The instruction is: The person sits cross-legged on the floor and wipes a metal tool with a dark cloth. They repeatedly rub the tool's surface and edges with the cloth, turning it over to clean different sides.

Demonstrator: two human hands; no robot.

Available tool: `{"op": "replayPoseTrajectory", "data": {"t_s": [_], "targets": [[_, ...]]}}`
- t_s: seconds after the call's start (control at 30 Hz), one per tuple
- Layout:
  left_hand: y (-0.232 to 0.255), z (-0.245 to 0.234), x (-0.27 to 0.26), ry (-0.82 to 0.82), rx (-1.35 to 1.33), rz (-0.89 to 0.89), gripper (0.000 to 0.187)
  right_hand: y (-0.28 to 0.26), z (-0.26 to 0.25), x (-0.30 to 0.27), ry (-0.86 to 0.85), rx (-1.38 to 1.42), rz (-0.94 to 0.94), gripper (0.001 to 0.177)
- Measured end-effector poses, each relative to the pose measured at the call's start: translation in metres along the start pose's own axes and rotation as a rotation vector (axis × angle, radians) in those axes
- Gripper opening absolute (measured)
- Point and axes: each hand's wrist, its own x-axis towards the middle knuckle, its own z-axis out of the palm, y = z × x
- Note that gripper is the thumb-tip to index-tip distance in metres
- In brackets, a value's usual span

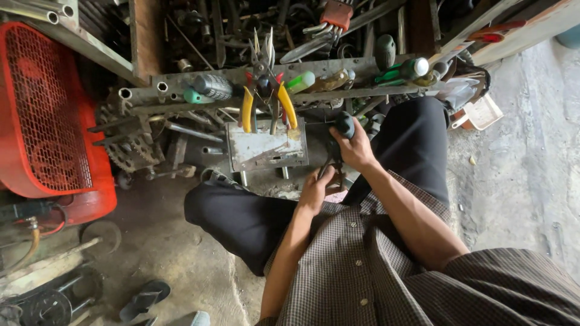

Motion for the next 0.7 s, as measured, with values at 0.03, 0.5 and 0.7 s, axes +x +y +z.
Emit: {"op": "replayPoseTrajectory", "data": {"t_s": [0.03,0.5,0.7], "targets": [[-0.003,0.000,-0.003,-0.001,0.000,0.002,0.042,0.008,0.001,-0.002,0.000,0.000,-0.003,0.033],[-0.038,-0.017,0.018,0.306,0.721,0.384,0.066,0.090,0.001,0.006,0.174,1.308,0.564,0.048],[-0.001,0.005,0.005,-0.002,0.178,0.134,0.048,0.033,-0.004,0.004,0.211,1.351,0.636,0.055]]}}
